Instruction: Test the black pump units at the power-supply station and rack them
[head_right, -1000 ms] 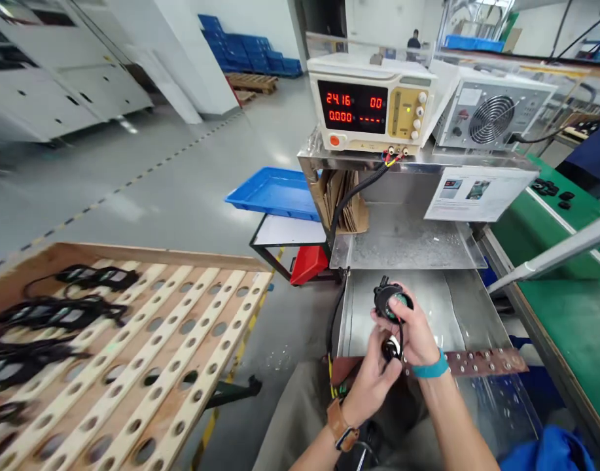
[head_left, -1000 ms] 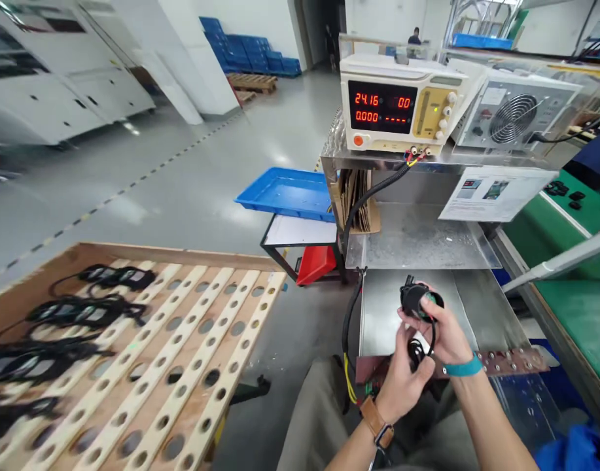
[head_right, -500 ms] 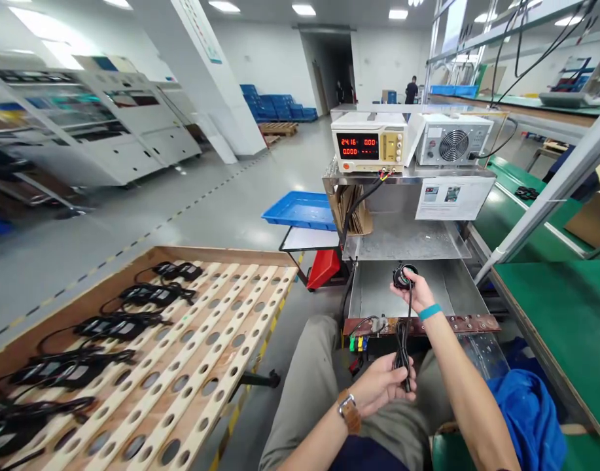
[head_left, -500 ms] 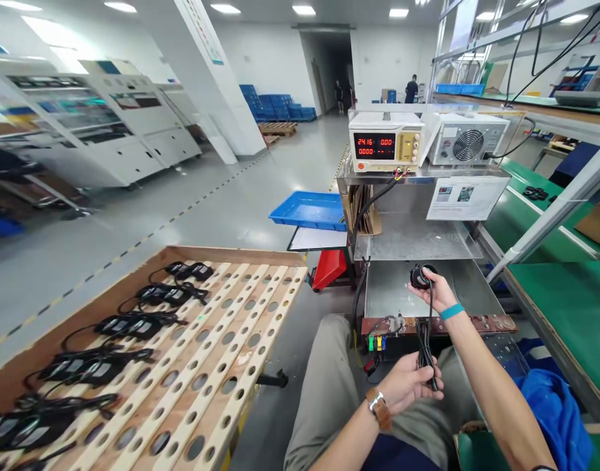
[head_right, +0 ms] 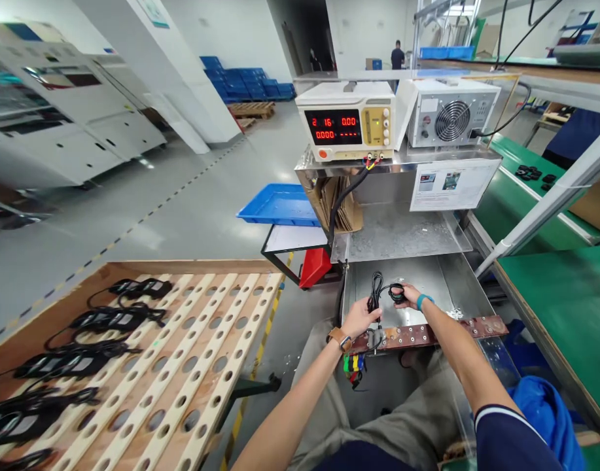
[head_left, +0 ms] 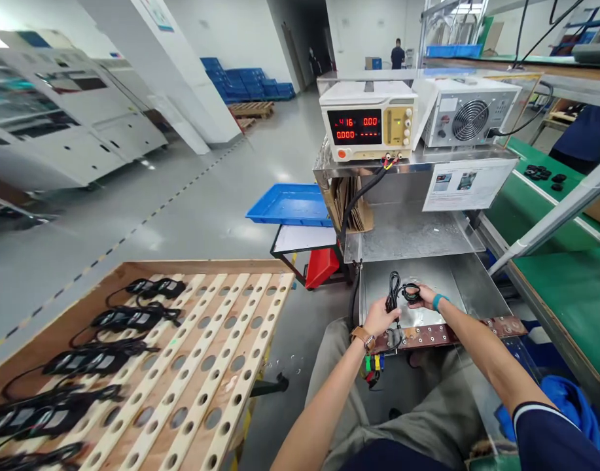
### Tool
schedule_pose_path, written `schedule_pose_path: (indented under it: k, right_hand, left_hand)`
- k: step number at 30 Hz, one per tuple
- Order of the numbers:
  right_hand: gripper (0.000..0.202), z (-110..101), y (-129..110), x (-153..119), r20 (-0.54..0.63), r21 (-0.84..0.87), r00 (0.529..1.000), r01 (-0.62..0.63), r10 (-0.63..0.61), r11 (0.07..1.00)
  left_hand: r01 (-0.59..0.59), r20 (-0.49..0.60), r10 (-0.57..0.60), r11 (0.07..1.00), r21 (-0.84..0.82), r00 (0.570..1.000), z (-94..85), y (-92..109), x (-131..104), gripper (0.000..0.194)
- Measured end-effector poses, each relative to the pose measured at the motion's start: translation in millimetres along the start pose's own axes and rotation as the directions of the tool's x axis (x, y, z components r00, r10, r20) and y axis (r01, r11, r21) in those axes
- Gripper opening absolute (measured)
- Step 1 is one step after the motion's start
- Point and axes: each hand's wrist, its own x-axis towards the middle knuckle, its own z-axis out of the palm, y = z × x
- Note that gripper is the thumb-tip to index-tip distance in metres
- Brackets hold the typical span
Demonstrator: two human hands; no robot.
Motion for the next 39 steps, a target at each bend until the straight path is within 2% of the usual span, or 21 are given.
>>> schedule_pose_path:
  k: [3,6,10,16,24,31,39]
  right_hand:
    - [0.029,-4.0,5.9,7.6,0.0,-0.006,0.999,-0.034,0.034,0.999]
    - [0.029,-6.2,9.0,11.0,-0.005,0.011,0.999,-0.037,0.037,0.999]
    - [0.029,-8.6,11.2,15.7,-0.02,0.046,1.0,-0.021,0.022,0.999]
    - [0.032,-9.0,12.7,19.2,-0.042,0.088,0.999,0.017,-0.013,0.996]
    - [0.029,-4.8,11.3,15.1,-0.003,0.101,0.999,0.05,-0.05,0.994]
    - [0.028,-7.6,10.6,17.7,0.003,0.121,0.999,0.032,-0.033,0.992]
    - [0.025,-6.0,9.9,14.2,-0.031,0.118,0.999,0.041,-0.038,0.992]
  left_hand:
    - [0.051,0.048,-0.046,0.994,-0.102,0.998,2.0,-16.5,7.7,0.044]
    - [0.103,0.047,-0.096,0.982,-0.158,0.994,2.8,-22.8,12.0,0.051]
    - [0.2,0.084,-0.188,0.965,-0.169,0.979,1.2,-21.5,10.9,0.056]
    - [0.289,0.189,-0.249,0.929,-0.229,0.95,-1.0,-15.7,1.6,0.061]
    - [0.257,0.187,-0.218,0.94,-0.222,0.958,0.4,-11.7,-2.4,0.06]
    - [0.237,0.19,-0.196,0.946,-0.221,0.962,-1.0,-11.2,-3.9,0.057]
    - [0.247,0.165,-0.213,0.942,-0.226,0.963,0.9,-15.2,-1.6,0.059]
